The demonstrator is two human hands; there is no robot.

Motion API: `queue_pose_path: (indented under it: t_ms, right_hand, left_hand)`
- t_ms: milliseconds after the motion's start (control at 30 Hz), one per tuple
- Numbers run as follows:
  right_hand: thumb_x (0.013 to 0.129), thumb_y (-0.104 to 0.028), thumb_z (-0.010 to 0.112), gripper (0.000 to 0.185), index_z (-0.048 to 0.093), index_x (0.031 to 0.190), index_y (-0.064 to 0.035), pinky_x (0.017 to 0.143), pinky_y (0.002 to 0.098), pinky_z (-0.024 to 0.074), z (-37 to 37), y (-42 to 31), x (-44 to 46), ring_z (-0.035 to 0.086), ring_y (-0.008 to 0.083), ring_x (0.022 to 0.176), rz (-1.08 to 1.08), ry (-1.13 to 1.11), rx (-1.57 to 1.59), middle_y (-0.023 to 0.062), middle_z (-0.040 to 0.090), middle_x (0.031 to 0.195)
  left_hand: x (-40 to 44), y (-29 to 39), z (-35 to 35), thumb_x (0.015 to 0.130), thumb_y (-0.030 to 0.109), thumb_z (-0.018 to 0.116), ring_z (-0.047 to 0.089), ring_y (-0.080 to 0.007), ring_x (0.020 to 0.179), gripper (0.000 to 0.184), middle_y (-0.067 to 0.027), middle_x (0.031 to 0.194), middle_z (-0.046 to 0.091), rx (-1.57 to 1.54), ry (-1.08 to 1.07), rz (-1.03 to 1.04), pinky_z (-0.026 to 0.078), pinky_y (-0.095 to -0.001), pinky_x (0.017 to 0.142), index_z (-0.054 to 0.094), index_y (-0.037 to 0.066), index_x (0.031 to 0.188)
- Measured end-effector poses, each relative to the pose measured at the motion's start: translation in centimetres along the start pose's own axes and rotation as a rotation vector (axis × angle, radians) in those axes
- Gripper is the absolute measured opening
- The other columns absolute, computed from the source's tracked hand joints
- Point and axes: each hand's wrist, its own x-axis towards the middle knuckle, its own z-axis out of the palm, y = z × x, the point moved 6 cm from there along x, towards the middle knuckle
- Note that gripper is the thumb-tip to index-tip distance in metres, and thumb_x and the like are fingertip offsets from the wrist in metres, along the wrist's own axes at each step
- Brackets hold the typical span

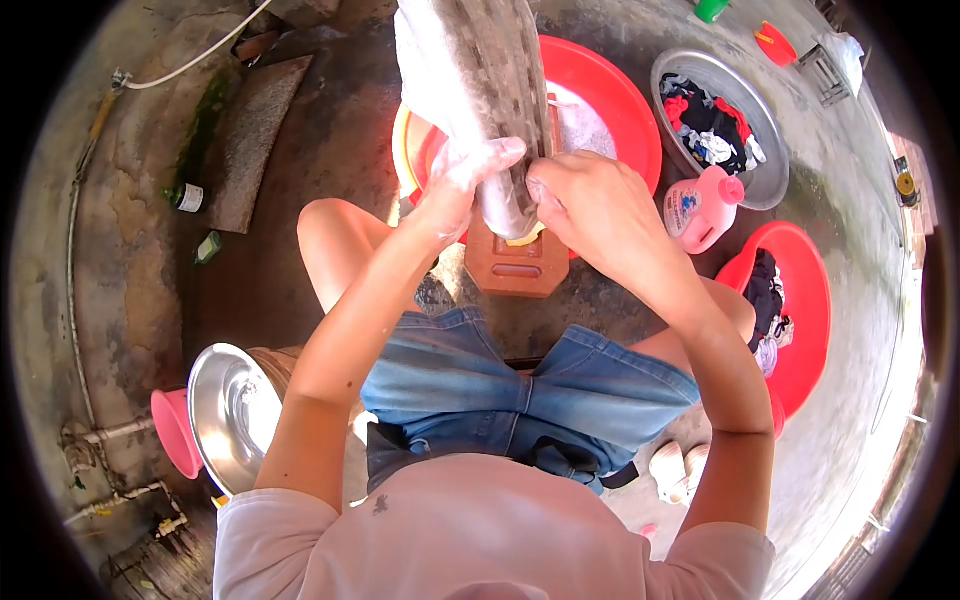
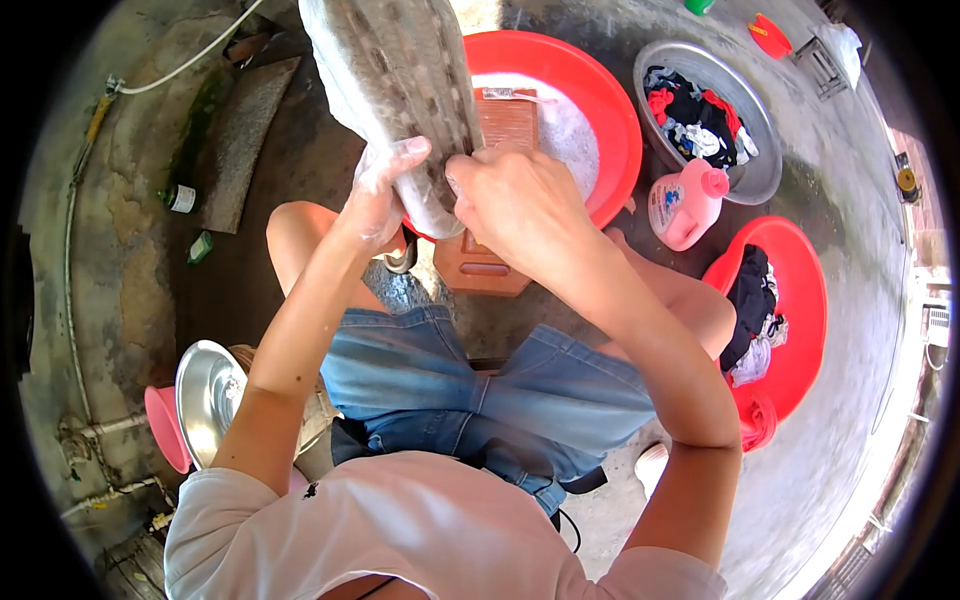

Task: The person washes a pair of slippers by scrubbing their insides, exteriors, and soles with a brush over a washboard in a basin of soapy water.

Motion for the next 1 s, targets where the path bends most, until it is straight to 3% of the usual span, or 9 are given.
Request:
queue_pose_path:
  t_ms: [333,433,467,533,633,733,833,900,1000]
  right_hand:
    - [0.081,-0.010,0.053,0.007,0.053,0.081,-0.0024,0.051,0.0468,0.0426,1.2,-0.9,-0.6,0.056,0.0390,0.056,0.034,-0.125,0.007,0.0193,0.053,0.057]
    - [0.074,-0.008,0.057,0.008,0.054,0.077,-0.0010,0.050,0.0439,0.0489,0.3,-0.4,-0.9,0.062,0.0365,0.058,0.035,-0.114,-0.043,0.0201,0.057,0.055]
    - [0.076,-0.008,0.056,0.008,0.054,0.081,-0.0019,0.050,0.0439,0.0465,0.3,0.2,-1.1,0.059,0.0367,0.056,0.060,-0.114,-0.062,0.0199,0.055,0.055]
    - [0.081,-0.009,0.053,0.010,0.053,0.090,-0.0037,0.049,0.0438,0.0419,0.3,1.6,-1.6,0.054,0.0371,0.052,0.111,-0.114,-0.100,0.0193,0.051,0.056]
    - [0.087,-0.009,0.048,0.024,0.052,0.109,-0.0014,0.056,0.0402,0.0454,0.2,3.1,-1.8,0.061,0.0273,0.057,0.255,-0.160,0.293,0.0150,0.056,0.057]
    - [0.096,-0.015,0.042,0.038,0.036,0.132,-0.0039,0.059,0.0313,0.0409,0.9,3.8,-3.1,0.051,0.0146,0.060,0.453,-0.205,0.918,0.0058,0.050,0.062]
    - [0.099,-0.019,0.038,0.045,0.025,0.140,-0.0063,0.063,0.0239,0.0370,0.0,3.3,-3.5,0.042,0.0091,0.065,0.492,-0.255,1.215,0.0001,0.043,0.069]
    - [0.099,-0.022,0.037,0.043,0.028,0.138,-0.0057,0.061,0.0242,0.0375,-1.1,3.2,-3.5,0.043,0.0092,0.063,0.421,-0.235,1.262,0.0001,0.045,0.070]
    - [0.099,-0.026,0.038,0.041,0.032,0.133,-0.0041,0.060,0.0237,0.0376,-2.9,3.3,-3.5,0.044,0.0084,0.062,0.348,-0.209,1.332,0.0008,0.046,0.069]
  left_hand:
    - [0.6,-0.3,-1.4,0.068,0.015,0.060,0.051,-0.0300,0.110,0.070,-0.0183,0.121,0.050,0.217,-0.017,0.031,0.042,-0.0424,0.094,0.034,-0.002,0.131]
    - [1.3,-0.4,-3.2,0.068,0.012,0.056,0.050,-0.0299,0.112,0.069,-0.0188,0.122,0.049,0.298,-0.003,0.029,0.041,-0.0438,0.096,0.033,-0.003,0.132]
    - [1.0,-0.4,-3.0,0.068,0.008,0.057,0.050,-0.0254,0.110,0.063,-0.0146,0.119,0.051,0.019,0.020,0.015,0.040,-0.0389,0.095,0.039,0.001,0.128]
    - [1.0,-0.4,-3.6,0.069,0.008,0.056,0.048,-0.0260,0.113,0.065,-0.0143,0.121,0.050,-0.013,0.116,0.028,0.039,-0.0393,0.097,0.037,0.002,0.131]
    - [1.0,-0.7,-4.4,0.068,0.006,0.054,0.047,-0.0269,0.116,0.069,-0.0145,0.125,0.048,-0.086,0.140,-0.006,0.037,-0.0393,0.100,0.033,0.002,0.134]
    - [1.4,-1.1,-4.2,0.066,0.003,0.052,0.045,-0.0276,0.120,0.075,-0.0150,0.130,0.046,-0.182,0.090,-0.044,0.035,-0.0388,0.102,0.029,0.002,0.137]
    - [1.6,-1.7,-4.2,0.066,0.006,0.053,0.045,-0.0281,0.120,0.074,-0.0146,0.130,0.046,-0.177,0.099,-0.069,0.035,-0.0386,0.102,0.031,0.001,0.136]
    - [1.8,-2.0,-4.1,0.069,0.009,0.054,0.050,-0.0320,0.115,0.068,-0.0185,0.127,0.049,-0.154,0.103,-0.055,0.040,-0.0443,0.100,0.034,-0.004,0.132]
    - [1.9,-2.3,-3.4,0.066,0.007,0.054,0.046,-0.0285,0.118,0.072,-0.0151,0.128,0.047,-0.213,0.083,-0.098,0.037,-0.0399,0.102,0.032,0.001,0.135]
